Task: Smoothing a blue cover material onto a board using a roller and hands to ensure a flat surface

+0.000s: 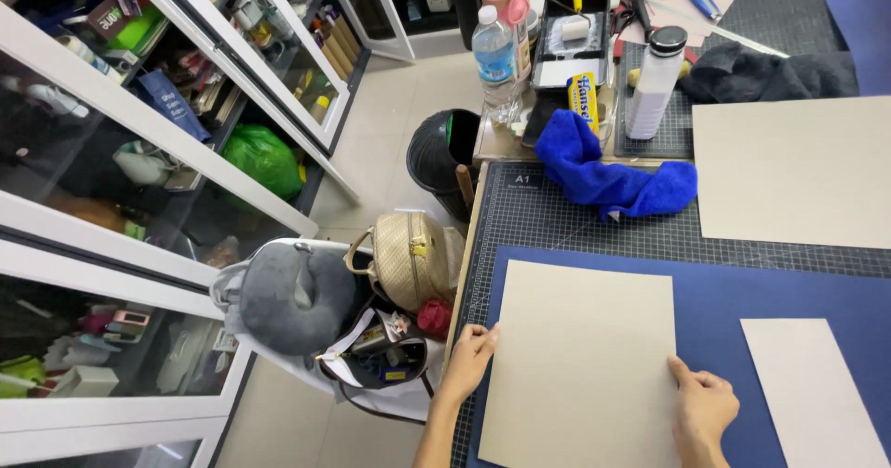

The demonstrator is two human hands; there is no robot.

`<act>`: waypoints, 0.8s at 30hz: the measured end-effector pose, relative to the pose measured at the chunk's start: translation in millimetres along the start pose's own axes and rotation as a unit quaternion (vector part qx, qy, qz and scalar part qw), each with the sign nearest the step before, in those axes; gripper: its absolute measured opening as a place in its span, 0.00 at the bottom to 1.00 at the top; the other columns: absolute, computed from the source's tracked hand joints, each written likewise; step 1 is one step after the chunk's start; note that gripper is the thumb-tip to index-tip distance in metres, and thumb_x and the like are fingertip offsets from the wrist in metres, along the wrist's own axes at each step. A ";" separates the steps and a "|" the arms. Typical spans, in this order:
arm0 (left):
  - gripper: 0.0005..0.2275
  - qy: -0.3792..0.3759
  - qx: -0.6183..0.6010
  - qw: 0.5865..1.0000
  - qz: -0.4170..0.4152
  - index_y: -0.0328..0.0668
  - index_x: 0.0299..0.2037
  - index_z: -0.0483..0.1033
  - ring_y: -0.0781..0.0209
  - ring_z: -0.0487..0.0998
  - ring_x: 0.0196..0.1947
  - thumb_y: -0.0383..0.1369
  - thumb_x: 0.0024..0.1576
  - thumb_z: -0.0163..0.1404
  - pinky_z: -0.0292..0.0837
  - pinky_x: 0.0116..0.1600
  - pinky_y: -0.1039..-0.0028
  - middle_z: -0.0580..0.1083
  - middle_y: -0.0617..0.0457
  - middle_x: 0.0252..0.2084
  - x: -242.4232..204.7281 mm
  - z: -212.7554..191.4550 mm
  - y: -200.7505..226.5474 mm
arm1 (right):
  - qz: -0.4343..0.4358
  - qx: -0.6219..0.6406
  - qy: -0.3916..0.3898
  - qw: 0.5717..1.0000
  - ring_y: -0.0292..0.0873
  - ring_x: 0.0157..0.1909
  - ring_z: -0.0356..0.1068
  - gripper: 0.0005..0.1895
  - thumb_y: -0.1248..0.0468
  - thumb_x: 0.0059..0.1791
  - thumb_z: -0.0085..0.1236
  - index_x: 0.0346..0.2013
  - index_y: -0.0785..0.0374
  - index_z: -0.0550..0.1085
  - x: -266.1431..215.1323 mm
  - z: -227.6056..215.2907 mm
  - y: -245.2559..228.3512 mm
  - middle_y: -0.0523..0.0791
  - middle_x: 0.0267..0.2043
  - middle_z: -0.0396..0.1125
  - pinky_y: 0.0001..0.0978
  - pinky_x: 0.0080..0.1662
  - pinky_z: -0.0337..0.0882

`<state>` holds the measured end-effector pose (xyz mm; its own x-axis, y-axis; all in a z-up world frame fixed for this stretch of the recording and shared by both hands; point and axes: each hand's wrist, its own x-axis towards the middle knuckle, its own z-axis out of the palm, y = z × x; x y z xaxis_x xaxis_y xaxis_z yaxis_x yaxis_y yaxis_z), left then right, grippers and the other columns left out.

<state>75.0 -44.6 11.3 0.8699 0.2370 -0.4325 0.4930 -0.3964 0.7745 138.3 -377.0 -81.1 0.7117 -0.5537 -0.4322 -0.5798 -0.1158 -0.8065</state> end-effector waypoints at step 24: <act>0.24 -0.053 0.128 0.981 0.138 0.55 0.65 0.70 0.61 0.67 0.48 0.18 0.60 0.44 0.63 0.53 0.77 0.62 0.57 0.47 27.0 -5.4 -54.0 | -0.016 -0.012 -0.012 1.000 0.39 0.25 0.56 0.20 0.57 0.47 0.67 0.18 0.65 0.70 -3.8 0.0 -6.5 0.40 0.22 0.60 0.32 0.32 0.61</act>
<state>71.8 -12.0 -39.7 0.9606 0.0014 -0.2778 0.2132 -0.6449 0.7339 139.4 -374.2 -74.2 0.7396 -0.5288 -0.4163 -0.5657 -0.1533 -0.8102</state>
